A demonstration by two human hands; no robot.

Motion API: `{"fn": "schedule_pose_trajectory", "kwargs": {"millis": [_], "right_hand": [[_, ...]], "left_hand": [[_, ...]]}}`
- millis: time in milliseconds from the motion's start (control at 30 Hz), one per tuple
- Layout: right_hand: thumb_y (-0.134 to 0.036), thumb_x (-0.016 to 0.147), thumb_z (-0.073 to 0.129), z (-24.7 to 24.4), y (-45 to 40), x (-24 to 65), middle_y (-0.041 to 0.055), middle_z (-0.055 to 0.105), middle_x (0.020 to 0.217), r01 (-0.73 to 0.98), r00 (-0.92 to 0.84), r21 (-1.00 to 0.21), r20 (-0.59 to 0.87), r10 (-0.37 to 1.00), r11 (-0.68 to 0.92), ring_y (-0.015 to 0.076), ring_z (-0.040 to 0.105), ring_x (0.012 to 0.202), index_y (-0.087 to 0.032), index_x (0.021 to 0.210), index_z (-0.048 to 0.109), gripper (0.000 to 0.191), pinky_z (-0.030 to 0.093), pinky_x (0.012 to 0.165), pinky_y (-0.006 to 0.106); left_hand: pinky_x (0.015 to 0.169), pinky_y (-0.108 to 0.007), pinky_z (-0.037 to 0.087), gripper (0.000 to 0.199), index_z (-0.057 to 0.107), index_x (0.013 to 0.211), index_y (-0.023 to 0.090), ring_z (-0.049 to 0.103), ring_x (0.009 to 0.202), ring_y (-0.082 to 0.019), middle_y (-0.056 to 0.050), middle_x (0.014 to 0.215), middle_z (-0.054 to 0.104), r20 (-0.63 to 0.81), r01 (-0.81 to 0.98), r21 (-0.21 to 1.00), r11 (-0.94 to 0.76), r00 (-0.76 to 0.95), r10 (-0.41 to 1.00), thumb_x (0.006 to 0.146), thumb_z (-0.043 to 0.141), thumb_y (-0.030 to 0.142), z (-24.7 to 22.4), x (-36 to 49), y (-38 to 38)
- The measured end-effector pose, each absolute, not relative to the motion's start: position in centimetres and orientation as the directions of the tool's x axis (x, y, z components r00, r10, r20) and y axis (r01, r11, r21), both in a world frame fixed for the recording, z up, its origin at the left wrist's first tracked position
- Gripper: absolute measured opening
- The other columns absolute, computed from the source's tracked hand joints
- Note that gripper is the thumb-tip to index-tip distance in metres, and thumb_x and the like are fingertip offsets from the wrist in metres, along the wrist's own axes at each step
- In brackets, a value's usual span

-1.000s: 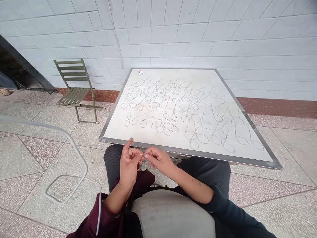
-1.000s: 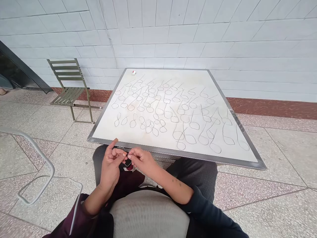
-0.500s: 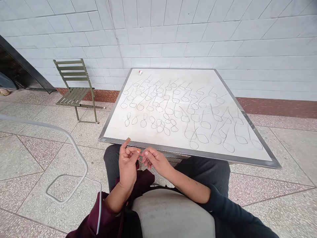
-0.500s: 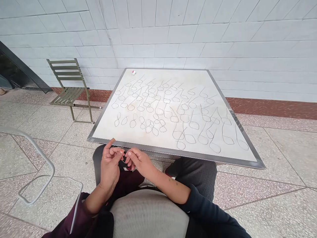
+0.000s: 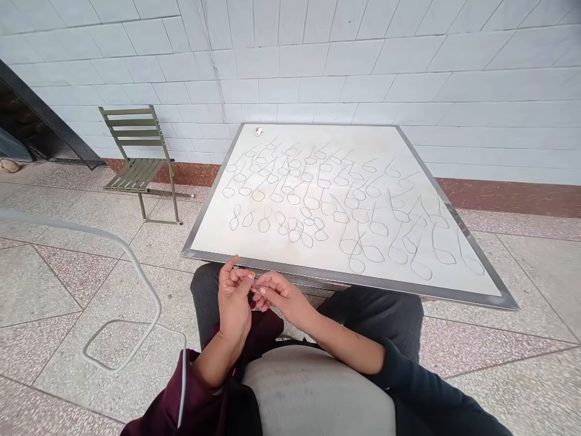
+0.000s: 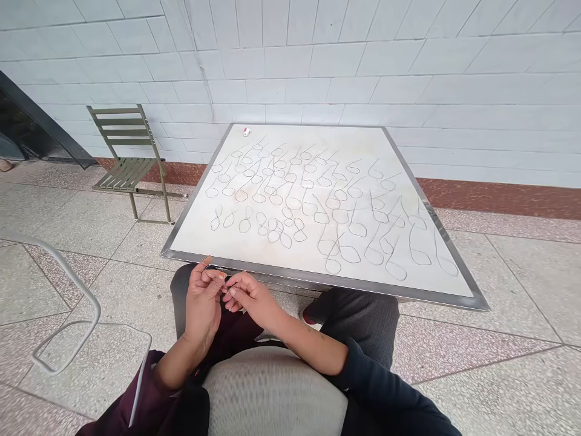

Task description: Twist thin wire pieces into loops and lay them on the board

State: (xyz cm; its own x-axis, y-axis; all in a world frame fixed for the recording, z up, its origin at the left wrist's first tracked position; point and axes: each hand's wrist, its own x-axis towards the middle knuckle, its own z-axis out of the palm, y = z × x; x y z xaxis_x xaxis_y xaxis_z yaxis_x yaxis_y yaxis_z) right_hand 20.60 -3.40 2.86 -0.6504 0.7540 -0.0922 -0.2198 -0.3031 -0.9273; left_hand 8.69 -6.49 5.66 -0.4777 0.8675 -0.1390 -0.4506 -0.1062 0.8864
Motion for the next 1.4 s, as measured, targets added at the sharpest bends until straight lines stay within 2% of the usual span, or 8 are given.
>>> {"fn": "schedule_pose_trajectory", "kwargs": {"millis": [100, 367, 667, 933, 1133, 1267, 1333, 1400], "right_hand": [[-0.048, 0.085, 0.060, 2.6, -3.5, 20.5, -0.0029, 0.060, 0.074, -0.221, -0.630, -0.941, -0.062, 0.774, -0.255, 0.0101, 0.056, 0.061, -0.022, 0.099, 0.053, 0.030, 0.046, 0.060, 0.027], [-0.044, 0.079, 0.067, 2.6, -3.9, 20.1, -0.0038, 0.059, 0.069, -0.302, -0.550, -0.856, -0.204, 0.810, -0.421, 0.0088, 0.050, 0.055, -0.022, 0.094, 0.049, 0.032, 0.039, 0.055, 0.024], [-0.040, 0.086, 0.057, 1.7, -3.9, 20.4, -0.0060, 0.058, 0.067, -0.153, -0.548, -0.973, -0.063, 0.834, -0.174, 0.0095, 0.051, 0.052, -0.023, 0.100, 0.042, 0.027, 0.044, 0.054, 0.025], [-0.044, 0.088, 0.054, 1.7, -3.5, 21.0, -0.0047, 0.054, 0.073, -0.203, -0.543, -0.969, -0.006, 0.840, -0.138, 0.0091, 0.051, 0.055, -0.024, 0.109, 0.046, 0.030, 0.045, 0.053, 0.025], [-0.048, 0.087, 0.055, 0.9, -3.3, 20.8, -0.0042, 0.053, 0.073, -0.213, -0.544, -0.957, -0.052, 0.838, -0.197, 0.0098, 0.048, 0.056, -0.025, 0.107, 0.046, 0.032, 0.044, 0.053, 0.025], [-0.046, 0.088, 0.054, 1.6, -3.0, 21.2, -0.0006, 0.054, 0.083, -0.158, -0.511, -0.985, 0.017, 0.860, -0.075, 0.0120, 0.051, 0.068, -0.024, 0.109, 0.050, 0.031, 0.045, 0.060, 0.026], [-0.044, 0.088, 0.055, 2.3, -2.5, 21.4, 0.0020, 0.056, 0.090, -0.107, -0.463, -0.994, 0.060, 0.884, 0.011, 0.0134, 0.052, 0.076, -0.022, 0.103, 0.056, 0.027, 0.046, 0.066, 0.027], [-0.045, 0.087, 0.056, 3.0, -2.0, 21.7, 0.0020, 0.058, 0.087, -0.062, -0.436, -0.998, 0.048, 0.899, 0.024, 0.0137, 0.051, 0.075, -0.020, 0.091, 0.059, 0.025, 0.044, 0.067, 0.028]], "left_hand": [[0.062, -0.021, 0.046, 0.049, 0.053, 0.119, 0.021, 0.055, 0.066, -0.009, 0.004, 0.076, 0.056, -0.136, -0.444, 0.891, -0.096, -0.464, 0.875, 0.073, 0.072, 0.019, 5.6, 8.7, -6.5], [0.064, -0.021, 0.046, 0.049, 0.052, 0.124, 0.022, 0.055, 0.067, -0.009, 0.002, 0.078, 0.058, -0.046, -0.299, 0.948, -0.110, -0.471, 0.881, 0.078, 0.068, 0.021, 5.6, 8.9, -6.7], [0.066, -0.020, 0.046, 0.050, 0.050, 0.126, 0.021, 0.054, 0.067, -0.008, 0.003, 0.077, 0.058, -0.014, -0.239, 0.964, -0.115, -0.478, 0.878, 0.080, 0.068, 0.022, 5.6, 8.8, -6.7], [0.066, -0.023, 0.047, 0.058, 0.047, 0.127, 0.020, 0.055, 0.059, -0.008, 0.005, 0.074, 0.060, -0.095, -0.359, 0.931, -0.067, -0.417, 0.904, 0.076, 0.072, 0.023, 5.7, 8.8, -6.6], [0.060, -0.022, 0.046, 0.058, 0.047, 0.127, 0.020, 0.053, 0.055, -0.007, 0.006, 0.072, 0.060, -0.149, -0.445, 0.895, -0.022, -0.345, 0.927, 0.075, 0.072, 0.022, 5.8, 9.0, -6.6], [0.062, -0.022, 0.047, 0.064, 0.040, 0.132, 0.020, 0.053, 0.058, -0.008, 0.006, 0.072, 0.059, -0.092, -0.287, 0.958, -0.024, -0.384, 0.919, 0.076, 0.071, 0.023, 6.2, 9.0, -6.5], [0.061, -0.023, 0.047, 0.069, 0.035, 0.137, 0.020, 0.053, 0.059, -0.009, 0.006, 0.071, 0.058, -0.068, -0.183, 0.983, 0.001, -0.363, 0.929, 0.078, 0.070, 0.024, 6.4, 9.1, -6.5], [0.061, -0.023, 0.047, 0.071, 0.032, 0.140, 0.020, 0.052, 0.059, -0.010, 0.006, 0.071, 0.057, -0.052, -0.094, 0.995, 0.023, -0.319, 0.946, 0.079, 0.069, 0.025, 6.5, 9.1, -6.7]]}}
